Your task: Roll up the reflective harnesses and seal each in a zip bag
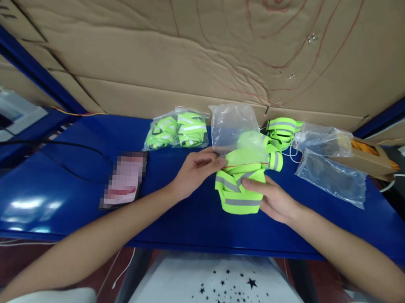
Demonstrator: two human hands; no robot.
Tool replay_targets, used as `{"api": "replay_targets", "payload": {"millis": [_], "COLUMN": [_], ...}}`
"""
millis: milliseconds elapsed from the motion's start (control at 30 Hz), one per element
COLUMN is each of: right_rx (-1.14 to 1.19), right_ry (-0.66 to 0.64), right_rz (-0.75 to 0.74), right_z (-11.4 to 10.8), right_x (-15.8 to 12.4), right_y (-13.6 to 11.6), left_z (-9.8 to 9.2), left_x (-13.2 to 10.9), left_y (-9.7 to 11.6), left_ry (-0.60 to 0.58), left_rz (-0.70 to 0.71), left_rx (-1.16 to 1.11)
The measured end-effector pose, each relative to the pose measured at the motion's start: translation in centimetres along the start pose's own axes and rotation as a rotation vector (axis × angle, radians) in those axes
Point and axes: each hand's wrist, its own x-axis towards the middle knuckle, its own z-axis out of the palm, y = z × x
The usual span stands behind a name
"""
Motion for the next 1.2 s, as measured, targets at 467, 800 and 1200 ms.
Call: {"api": "replay_targets", "payload": {"millis": [467,800,1200], "right_rx": [-0.169,-0.035,0.012], "right_ry": [0.123,0.392,0.214], "right_rz": [-0.011,-0.053,-0.143], "right_z": [0.1,0.3,0.9], "right_x": [0.4,1.2,0.3], "right_y": [0.5,0.4,-0.3], "left_z": [0.8,2.8,2.8], "left_x": [-0.8,-1.8,-1.7], "left_y": [0.5,-1.3,0.3], "left_ry": [-0.211,-0.047,-0.019], "left_rz": [-0.360,-0.296,-0.054], "left_rx": [-0.547,-0.428,-0.317]}}
